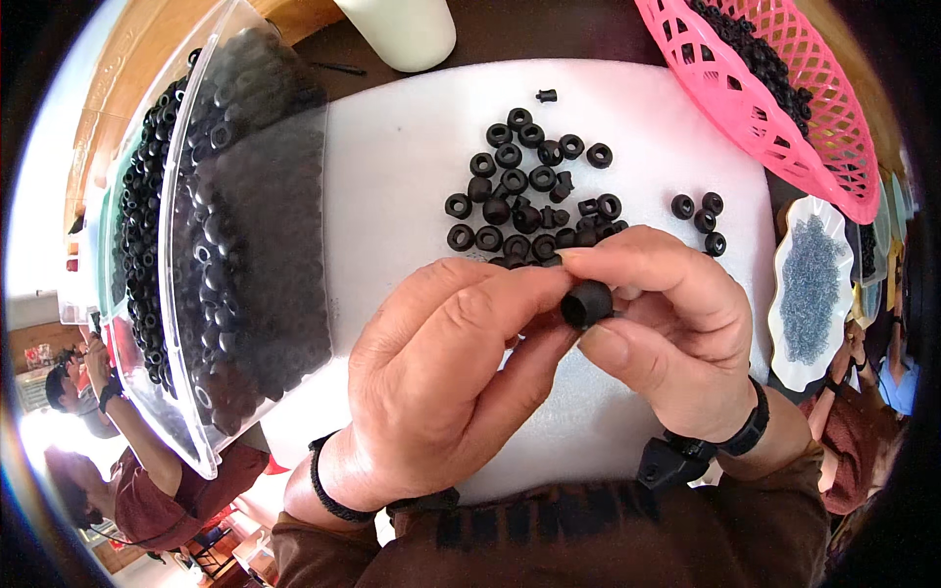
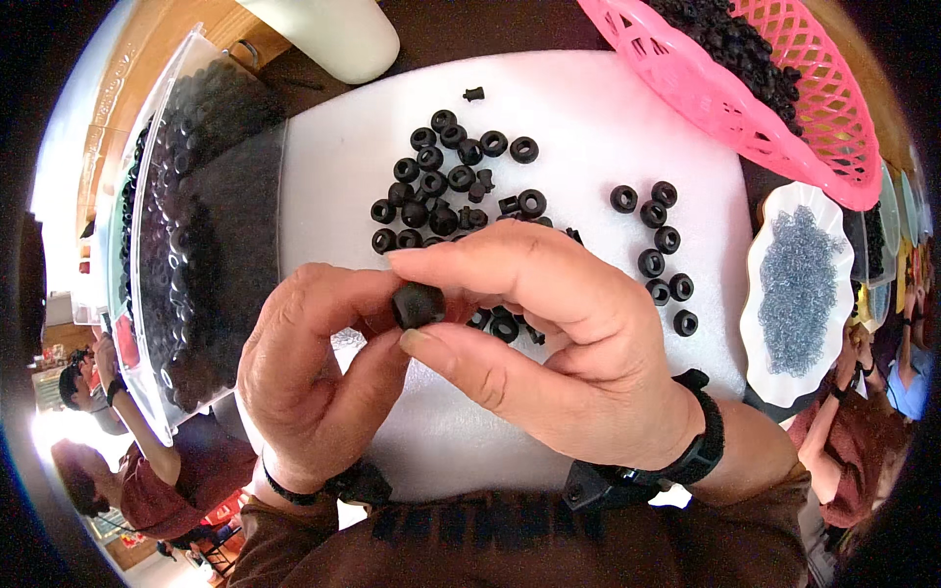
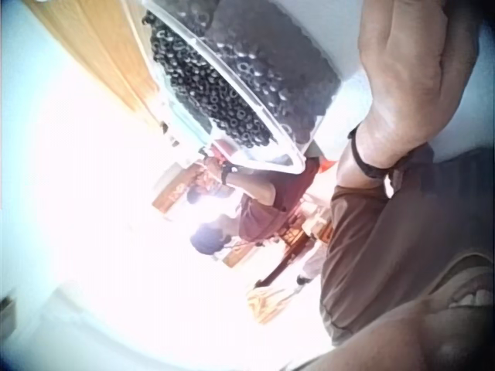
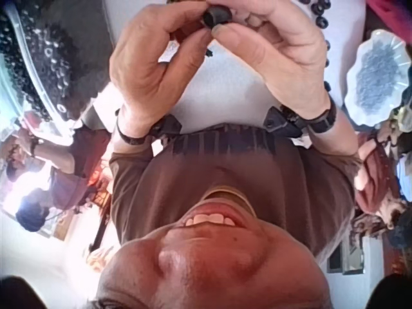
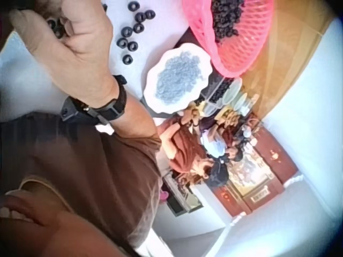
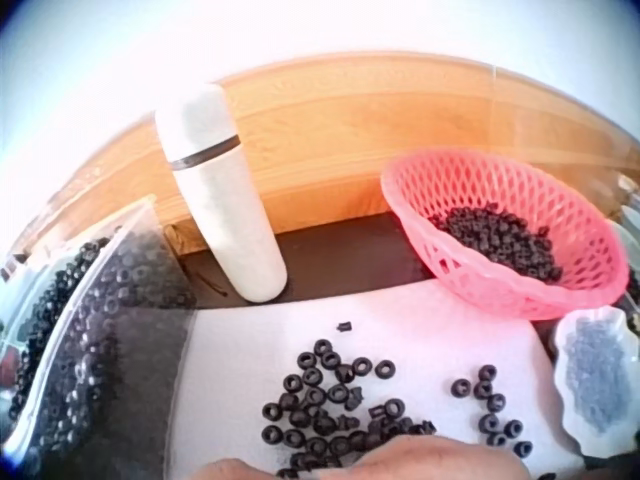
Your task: Assemble small black rubber grommets with white plastic inserts by hand.
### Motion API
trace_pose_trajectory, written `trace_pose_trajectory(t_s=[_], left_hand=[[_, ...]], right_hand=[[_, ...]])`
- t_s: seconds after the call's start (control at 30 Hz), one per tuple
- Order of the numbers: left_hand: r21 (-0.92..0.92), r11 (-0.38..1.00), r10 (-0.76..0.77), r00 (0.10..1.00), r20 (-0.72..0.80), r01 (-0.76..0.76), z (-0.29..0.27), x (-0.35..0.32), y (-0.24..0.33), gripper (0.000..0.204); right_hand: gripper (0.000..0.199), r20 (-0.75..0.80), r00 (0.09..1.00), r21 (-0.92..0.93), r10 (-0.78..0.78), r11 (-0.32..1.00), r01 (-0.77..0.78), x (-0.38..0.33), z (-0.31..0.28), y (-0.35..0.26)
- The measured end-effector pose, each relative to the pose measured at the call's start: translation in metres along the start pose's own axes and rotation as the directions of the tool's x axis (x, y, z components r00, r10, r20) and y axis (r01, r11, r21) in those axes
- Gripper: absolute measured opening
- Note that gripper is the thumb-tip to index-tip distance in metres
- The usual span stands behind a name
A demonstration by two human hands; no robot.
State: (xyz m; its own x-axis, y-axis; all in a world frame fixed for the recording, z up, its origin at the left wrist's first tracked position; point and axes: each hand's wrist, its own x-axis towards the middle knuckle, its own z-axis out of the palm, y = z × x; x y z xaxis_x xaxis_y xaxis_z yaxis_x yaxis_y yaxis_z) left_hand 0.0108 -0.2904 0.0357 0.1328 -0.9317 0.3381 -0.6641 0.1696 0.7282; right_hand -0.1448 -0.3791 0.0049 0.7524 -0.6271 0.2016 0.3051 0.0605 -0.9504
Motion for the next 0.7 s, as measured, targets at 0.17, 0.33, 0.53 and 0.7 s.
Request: trace_pose_trajectory(t_s=[0.17,0.33,0.53,0.7], left_hand=[[0.117,0.993,0.028,0.999,0.033,-0.032,-0.014,0.003,-0.002,0.022],[0.21,0.922,-0.361,0.917,0.169,0.324,-0.048,-0.008,-0.003,0.012],[0.292,0.935,-0.289,0.908,0.304,0.2,-0.024,-0.008,-0.026,0.012],[0.257,0.96,-0.19,0.935,0.3,0.112,-0.009,-0.007,-0.037,0.025]], right_hand=[[0.031,-0.125,0.979,0.148,0.16,0.979,-0.141,-0.002,0.01,0.001],[0.035,-0.141,0.967,0.094,0.212,0.975,-0.201,0.004,0.007,0.0],[0.042,-0.226,0.957,-0.003,0.182,0.982,-0.187,0.0,-0.002,0.013],[0.042,-0.255,0.962,0.026,0.095,0.996,-0.091,-0.002,-0.002,0.017]])
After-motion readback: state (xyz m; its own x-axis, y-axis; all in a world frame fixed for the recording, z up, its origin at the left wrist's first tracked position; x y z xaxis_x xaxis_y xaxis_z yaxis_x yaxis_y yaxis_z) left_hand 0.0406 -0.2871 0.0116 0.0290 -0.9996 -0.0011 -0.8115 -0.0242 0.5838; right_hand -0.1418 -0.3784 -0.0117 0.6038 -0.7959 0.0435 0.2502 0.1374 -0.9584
